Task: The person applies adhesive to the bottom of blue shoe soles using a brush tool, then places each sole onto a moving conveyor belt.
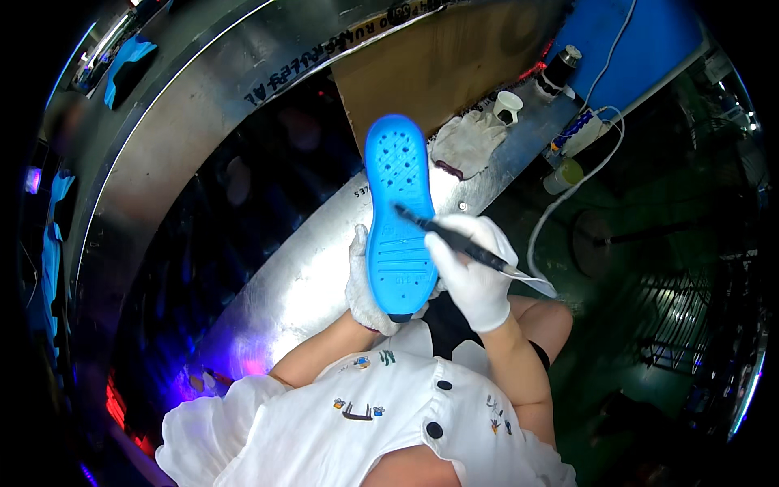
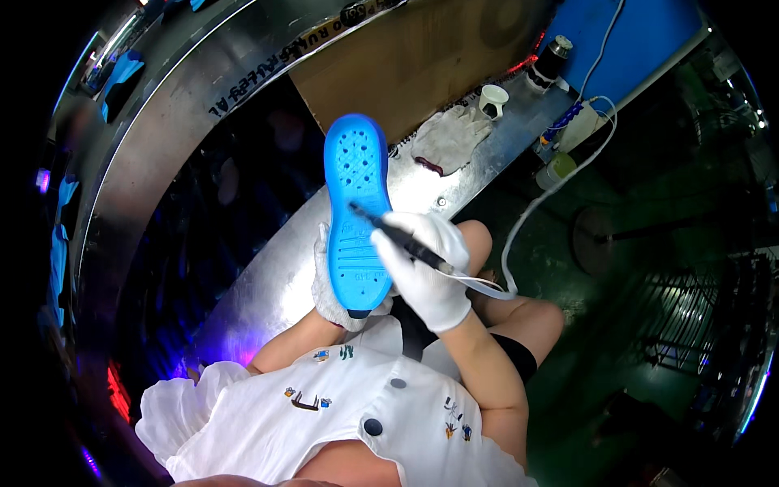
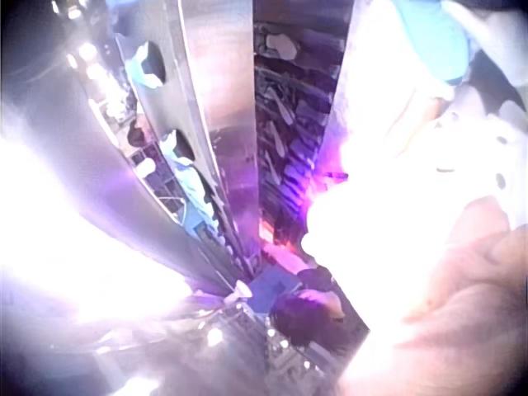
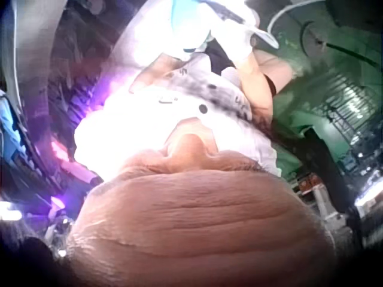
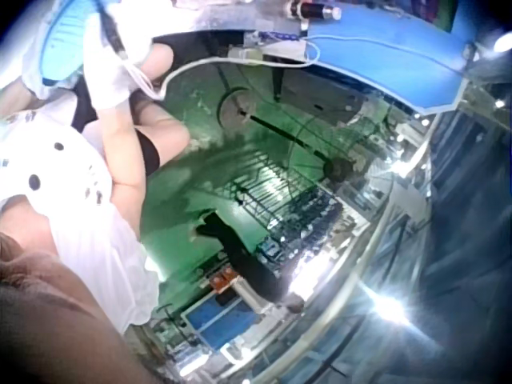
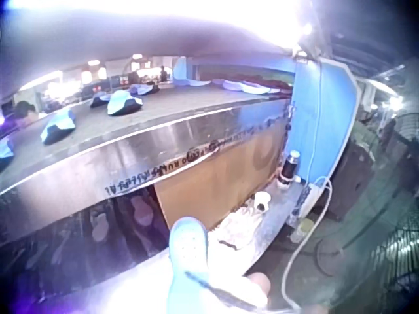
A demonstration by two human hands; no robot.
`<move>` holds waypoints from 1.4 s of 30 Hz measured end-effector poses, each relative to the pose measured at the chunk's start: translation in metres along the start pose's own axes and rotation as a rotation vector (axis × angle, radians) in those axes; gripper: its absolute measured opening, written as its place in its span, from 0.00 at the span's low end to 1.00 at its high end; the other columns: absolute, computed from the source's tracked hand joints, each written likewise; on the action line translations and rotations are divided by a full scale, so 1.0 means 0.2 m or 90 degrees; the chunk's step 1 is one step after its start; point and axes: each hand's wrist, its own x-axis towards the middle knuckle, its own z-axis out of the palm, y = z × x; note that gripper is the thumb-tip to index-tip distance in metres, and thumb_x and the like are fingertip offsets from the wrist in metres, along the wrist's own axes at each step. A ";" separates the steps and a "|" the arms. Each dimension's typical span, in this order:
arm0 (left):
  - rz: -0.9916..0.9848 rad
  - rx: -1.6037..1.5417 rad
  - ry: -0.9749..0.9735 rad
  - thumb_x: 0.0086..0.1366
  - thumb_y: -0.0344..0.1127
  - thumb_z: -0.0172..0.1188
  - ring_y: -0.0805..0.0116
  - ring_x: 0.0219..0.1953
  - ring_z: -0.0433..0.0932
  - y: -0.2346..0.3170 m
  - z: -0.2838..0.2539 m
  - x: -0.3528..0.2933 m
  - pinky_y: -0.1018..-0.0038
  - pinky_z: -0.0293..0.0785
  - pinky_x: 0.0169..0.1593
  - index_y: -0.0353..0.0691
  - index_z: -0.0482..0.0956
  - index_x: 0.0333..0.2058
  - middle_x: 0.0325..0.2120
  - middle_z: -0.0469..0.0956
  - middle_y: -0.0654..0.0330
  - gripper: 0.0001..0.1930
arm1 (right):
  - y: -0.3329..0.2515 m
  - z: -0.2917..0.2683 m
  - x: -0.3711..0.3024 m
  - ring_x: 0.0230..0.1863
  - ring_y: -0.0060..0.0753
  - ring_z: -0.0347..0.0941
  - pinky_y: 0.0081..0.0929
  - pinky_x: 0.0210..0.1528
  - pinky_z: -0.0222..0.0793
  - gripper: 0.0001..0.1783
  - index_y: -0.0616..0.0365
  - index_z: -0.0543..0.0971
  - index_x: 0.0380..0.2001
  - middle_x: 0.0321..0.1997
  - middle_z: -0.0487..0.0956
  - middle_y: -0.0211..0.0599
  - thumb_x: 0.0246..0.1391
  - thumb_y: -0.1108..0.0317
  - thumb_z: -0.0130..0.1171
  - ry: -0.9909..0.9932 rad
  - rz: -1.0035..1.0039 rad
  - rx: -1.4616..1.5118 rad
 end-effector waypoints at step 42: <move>-0.145 0.292 0.080 0.68 0.49 0.57 0.52 0.59 0.75 0.37 0.20 0.22 0.59 0.74 0.61 0.40 0.61 0.68 0.62 0.69 0.44 0.34 | -0.13 -0.08 -0.06 0.32 0.36 0.77 0.27 0.34 0.74 0.10 0.56 0.82 0.34 0.37 0.84 0.33 0.46 0.74 0.70 -0.340 -0.141 -0.037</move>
